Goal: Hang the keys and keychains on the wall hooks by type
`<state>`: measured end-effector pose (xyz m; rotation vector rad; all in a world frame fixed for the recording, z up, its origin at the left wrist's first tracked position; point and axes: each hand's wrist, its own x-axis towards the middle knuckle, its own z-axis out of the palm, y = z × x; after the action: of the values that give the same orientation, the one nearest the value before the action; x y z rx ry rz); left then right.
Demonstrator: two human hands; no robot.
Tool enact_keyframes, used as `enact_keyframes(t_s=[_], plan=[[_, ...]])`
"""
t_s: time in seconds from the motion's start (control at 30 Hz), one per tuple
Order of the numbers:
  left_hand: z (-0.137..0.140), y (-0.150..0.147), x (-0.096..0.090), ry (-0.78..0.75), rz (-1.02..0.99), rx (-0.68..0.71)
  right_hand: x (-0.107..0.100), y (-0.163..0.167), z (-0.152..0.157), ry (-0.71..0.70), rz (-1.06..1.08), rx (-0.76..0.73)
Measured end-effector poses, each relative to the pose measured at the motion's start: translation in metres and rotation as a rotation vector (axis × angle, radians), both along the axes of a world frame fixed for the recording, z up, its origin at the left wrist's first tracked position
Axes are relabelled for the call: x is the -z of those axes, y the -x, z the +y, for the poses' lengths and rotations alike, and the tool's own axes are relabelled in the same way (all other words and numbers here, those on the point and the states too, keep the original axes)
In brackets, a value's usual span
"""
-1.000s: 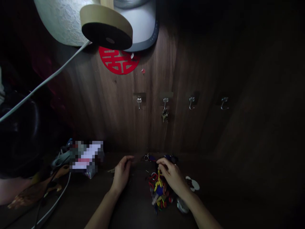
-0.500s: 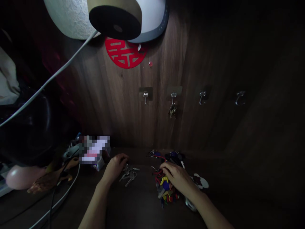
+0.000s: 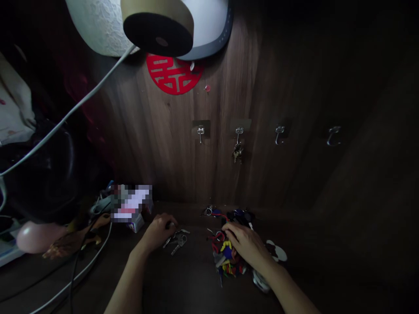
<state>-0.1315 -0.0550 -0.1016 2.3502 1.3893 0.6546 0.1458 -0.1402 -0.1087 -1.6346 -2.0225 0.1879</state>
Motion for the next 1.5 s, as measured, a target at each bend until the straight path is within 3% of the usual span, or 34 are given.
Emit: enact_keyframes(t_s=[0.27, 0.57, 0.7, 0.8, 0.97, 1.03, 1.23, 1.5], plan=[[0.001, -0.011, 0.008, -0.081, -0.006, -0.126, -0.002, -0.001, -0.004, -0.027, 0.035, -0.037], [0.012, -0.002, 0.014, 0.036, -0.522, -0.425, 0.003, -0.001, -0.002, -0.120, 0.026, -0.017], [0.014, 0.009, 0.015, -0.052, -0.465, -0.518, 0.009, -0.002, 0.001, -0.214, 0.018, 0.016], [0.016, 0.014, 0.017, -0.082, -0.355, -0.478, 0.011, -0.003, 0.001, -0.255, 0.018, 0.031], [0.014, 0.015, 0.016, 0.028, -0.220, -0.136, 0.010, 0.003, 0.000, -0.284, 0.014, 0.014], [0.012, 0.015, 0.014, 0.057, -0.191, -0.062, 0.011, 0.007, -0.001, -0.292, 0.011, 0.003], [0.007, 0.012, 0.010, 0.103, -0.134, -0.020, 0.013, 0.013, -0.001, -0.277, -0.026, -0.019], [0.013, 0.006, 0.011, 0.107, -0.276, -0.075, 0.009, 0.018, -0.002, -0.295, -0.019, -0.052]])
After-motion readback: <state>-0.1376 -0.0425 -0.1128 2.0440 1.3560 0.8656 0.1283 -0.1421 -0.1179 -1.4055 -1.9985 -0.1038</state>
